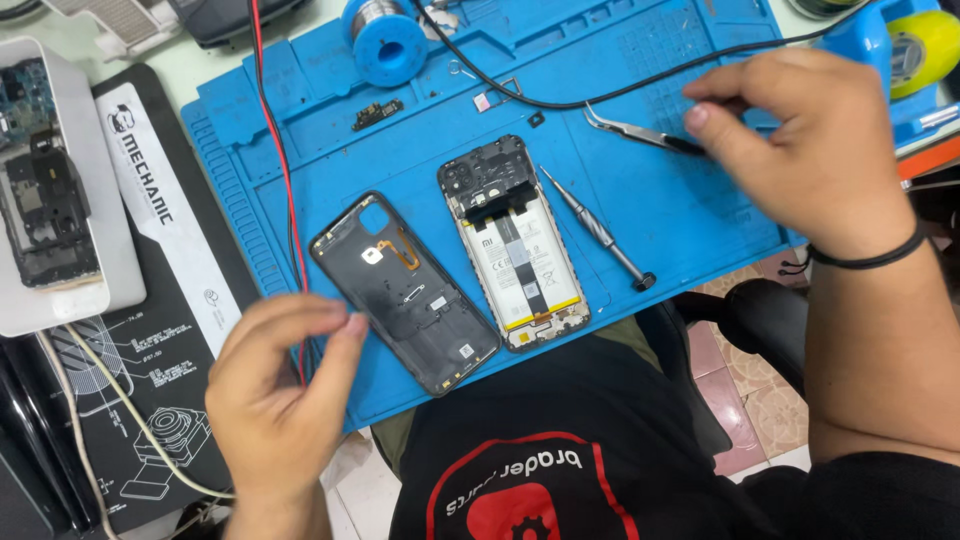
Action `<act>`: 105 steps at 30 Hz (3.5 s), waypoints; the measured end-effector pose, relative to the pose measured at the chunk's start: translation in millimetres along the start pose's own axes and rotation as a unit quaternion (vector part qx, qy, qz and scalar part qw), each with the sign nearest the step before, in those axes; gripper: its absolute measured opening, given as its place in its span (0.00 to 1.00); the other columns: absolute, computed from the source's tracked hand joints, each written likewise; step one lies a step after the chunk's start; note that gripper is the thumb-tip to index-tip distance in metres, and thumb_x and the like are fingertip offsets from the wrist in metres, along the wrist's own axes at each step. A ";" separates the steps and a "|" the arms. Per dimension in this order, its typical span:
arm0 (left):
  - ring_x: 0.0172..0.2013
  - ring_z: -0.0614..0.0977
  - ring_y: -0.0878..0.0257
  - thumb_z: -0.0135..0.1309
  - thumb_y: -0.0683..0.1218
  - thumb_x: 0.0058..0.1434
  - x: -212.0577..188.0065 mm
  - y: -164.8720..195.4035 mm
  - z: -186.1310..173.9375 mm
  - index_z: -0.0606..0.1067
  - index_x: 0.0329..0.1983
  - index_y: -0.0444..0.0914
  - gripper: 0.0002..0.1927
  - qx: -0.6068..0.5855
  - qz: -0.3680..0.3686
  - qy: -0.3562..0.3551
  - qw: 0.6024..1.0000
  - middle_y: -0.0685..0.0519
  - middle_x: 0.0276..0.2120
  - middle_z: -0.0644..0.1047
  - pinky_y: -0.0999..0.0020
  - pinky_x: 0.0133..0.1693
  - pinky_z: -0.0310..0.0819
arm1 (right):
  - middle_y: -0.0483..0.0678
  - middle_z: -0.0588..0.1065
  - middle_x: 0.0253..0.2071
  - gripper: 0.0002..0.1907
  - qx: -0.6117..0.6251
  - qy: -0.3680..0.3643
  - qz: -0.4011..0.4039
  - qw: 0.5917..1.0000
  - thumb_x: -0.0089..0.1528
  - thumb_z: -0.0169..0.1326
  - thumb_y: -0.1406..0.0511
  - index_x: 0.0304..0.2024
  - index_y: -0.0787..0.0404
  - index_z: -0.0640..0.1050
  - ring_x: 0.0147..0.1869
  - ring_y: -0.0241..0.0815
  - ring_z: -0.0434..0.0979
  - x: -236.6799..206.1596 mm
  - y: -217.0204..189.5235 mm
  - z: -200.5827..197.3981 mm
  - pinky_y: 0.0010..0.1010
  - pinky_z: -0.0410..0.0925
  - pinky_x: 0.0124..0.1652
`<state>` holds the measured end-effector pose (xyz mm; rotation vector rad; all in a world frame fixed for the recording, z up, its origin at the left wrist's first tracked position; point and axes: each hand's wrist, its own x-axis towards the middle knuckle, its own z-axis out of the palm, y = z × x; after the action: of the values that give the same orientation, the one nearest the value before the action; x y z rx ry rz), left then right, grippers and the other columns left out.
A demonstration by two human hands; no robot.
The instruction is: The person works on a disassembled smartphone on a blue mat, using tweezers and a screwdriver to adjust internal components and ribbon cables. They also use multimeter probes to test connections on the motherboard and battery area.
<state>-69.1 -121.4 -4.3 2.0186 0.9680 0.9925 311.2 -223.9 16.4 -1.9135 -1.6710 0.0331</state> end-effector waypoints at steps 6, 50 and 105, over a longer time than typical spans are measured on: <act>0.41 0.80 0.65 0.61 0.29 0.64 -39.9 -32.1 26.7 0.74 0.41 0.32 0.09 -0.132 -0.087 0.094 0.983 0.47 0.44 0.78 0.74 0.46 0.75 | 0.57 0.79 0.36 0.06 -0.018 -0.025 -0.137 0.990 0.60 0.63 0.72 0.41 0.67 0.83 0.39 0.53 0.80 19.3 -17.3 10.2 0.38 0.71 0.39; 0.57 0.68 0.41 0.73 0.54 0.49 76.6 32.0 109.5 0.61 0.70 0.32 0.50 0.176 -0.023 -0.079 0.981 0.40 0.54 0.71 0.49 0.59 0.62 | 0.47 0.79 0.36 0.06 0.072 -0.089 -0.163 0.980 0.58 0.64 0.68 0.38 0.60 0.83 0.39 0.50 0.80 41.9 -35.5 58.3 0.38 0.73 0.38; 0.53 0.68 0.44 0.70 0.48 0.49 85.3 19.2 127.7 0.74 0.59 0.36 0.34 0.146 -0.086 -0.051 0.984 0.43 0.48 0.70 0.50 0.57 0.62 | 0.51 0.71 0.44 0.31 0.144 -0.213 -0.072 0.964 0.48 0.65 0.73 0.56 0.64 0.75 0.41 0.42 0.76 73.5 -41.8 69.9 0.30 0.73 0.41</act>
<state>81.6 -90.6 -21.0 2.1520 1.2683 0.6792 262.0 -126.8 3.3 -1.6369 -1.9514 0.6366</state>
